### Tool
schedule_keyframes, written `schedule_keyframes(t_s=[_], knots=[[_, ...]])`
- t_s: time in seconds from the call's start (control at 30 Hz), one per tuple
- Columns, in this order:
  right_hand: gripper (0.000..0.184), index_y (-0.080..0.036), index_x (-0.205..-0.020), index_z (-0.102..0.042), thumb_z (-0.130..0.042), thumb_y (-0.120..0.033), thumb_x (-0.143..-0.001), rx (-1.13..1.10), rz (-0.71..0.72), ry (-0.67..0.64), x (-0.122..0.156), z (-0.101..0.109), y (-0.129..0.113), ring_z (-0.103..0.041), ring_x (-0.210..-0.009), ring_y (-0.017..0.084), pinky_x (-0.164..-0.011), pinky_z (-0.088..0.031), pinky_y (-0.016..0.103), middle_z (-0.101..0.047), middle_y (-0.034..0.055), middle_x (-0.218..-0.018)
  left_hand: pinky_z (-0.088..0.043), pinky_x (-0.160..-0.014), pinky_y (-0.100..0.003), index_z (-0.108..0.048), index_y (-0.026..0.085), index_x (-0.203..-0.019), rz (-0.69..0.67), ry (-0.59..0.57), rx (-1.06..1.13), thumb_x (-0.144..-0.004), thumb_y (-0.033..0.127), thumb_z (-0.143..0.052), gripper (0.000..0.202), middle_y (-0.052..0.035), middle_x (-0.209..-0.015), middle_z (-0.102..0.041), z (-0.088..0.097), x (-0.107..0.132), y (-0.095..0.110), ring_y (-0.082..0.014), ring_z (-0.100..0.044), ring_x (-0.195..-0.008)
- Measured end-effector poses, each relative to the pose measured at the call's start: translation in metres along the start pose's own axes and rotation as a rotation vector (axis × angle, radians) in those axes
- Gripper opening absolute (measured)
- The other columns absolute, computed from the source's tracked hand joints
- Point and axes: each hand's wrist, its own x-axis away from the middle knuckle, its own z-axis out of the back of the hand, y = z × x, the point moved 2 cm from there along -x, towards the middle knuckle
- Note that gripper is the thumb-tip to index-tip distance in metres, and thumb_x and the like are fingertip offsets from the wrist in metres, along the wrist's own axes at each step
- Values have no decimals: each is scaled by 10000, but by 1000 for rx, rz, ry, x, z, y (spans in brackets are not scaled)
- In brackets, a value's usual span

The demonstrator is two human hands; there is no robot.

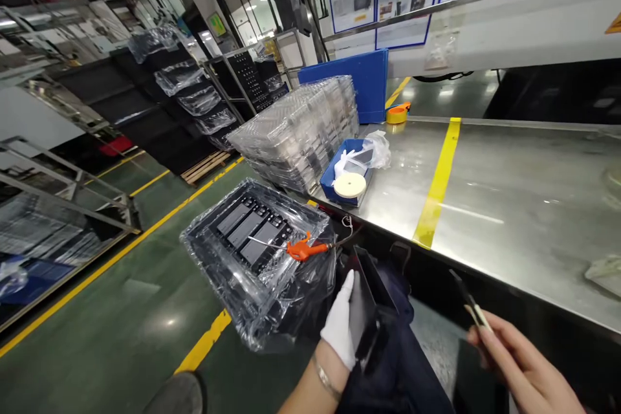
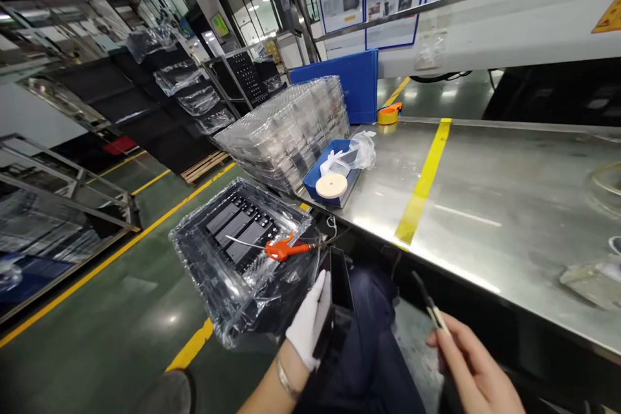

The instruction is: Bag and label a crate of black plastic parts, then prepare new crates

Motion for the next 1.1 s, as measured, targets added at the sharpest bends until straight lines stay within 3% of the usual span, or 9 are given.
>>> schedule_keyframes(t_s=[0.07,0.13,0.27,0.43,0.57,0.63,0.73,0.97,1.1], knots=[[365,-285,-1198,-573,-514,-439,-872,10,94,-37,6,-6,-15,-647,-958,174,-800,-552,221,-650,51,-1114,-487,-929,-392,-653,146,-1117,-1,11,48,-763,762,-373,764,-94,-953,-721,0,0,-4,-253,-651,-984],[374,-278,-1231,-560,-533,-386,-874,39,212,-45,8,-10,-29,-594,-1076,185,-909,-506,239,-593,62,-1213,-484,-934,-398,-652,138,-1114,20,15,116,-753,765,-390,770,-105,-949,-721,0,1,-9,-258,-652,-982],[371,-281,-1237,-555,-565,-282,-866,36,411,-59,7,-20,-57,-608,-980,176,-823,-527,240,-608,65,-1095,-481,-928,-433,-670,126,-1068,72,-10,174,-741,766,-411,764,-132,-935,-720,0,5,-18,-284,-650,-977],[399,-301,-1245,-538,-562,-190,-863,9,499,-93,3,-34,-73,-592,-959,180,-779,-529,282,-604,61,-1046,-444,-990,-391,-678,147,-1079,12,46,201,-788,686,-445,655,-99,-1028,-710,-5,9,-18,-267,-599,-1090],[361,-281,-1227,-562,-557,-229,-870,5,433,-88,2,-29,-65,-602,-959,183,-808,-535,284,-613,66,-1067,-373,-1065,-339,-610,179,-1214,-41,-136,418,-858,590,-415,578,-50,-1159,-668,-7,7,-10,-234,-509,-1223],[343,-267,-1215,-577,-555,-278,-873,19,349,-35,3,-20,-57,-612,-983,183,-860,-530,268,-617,65,-1115,-344,-1088,-324,-638,191,-1180,-26,-220,519,-871,586,-393,558,-50,-1160,-670,-1,5,-8,-226,-498,-1238],[314,-267,-1175,-614,-549,-328,-874,44,296,-26,9,-6,-52,-626,-1014,177,-904,-511,220,-635,45,-1152,-313,-1107,-312,-710,229,-1037,-21,-250,609,-871,563,-434,463,-32,-1088,-705,13,2,-6,-205,-558,-1169],[192,-285,-1023,-674,-537,-305,-890,10,304,-433,25,-16,-75,-660,-771,130,-694,-539,165,-692,-2,-873,-376,-1052,-367,-741,178,-872,25,-222,776,-850,466,-553,345,-41,-867,-752,19,5,-2,-222,-649,-1022],[145,-303,-954,-655,-520,-282,-904,-22,292,-556,26,-22,-80,-642,-748,102,-680,-519,156,-671,-36,-825,-397,-1030,-336,-739,182,-867,6,-204,815,-837,426,-591,287,-26,-846,-754,21,6,-2,-209,-656,-1006]])
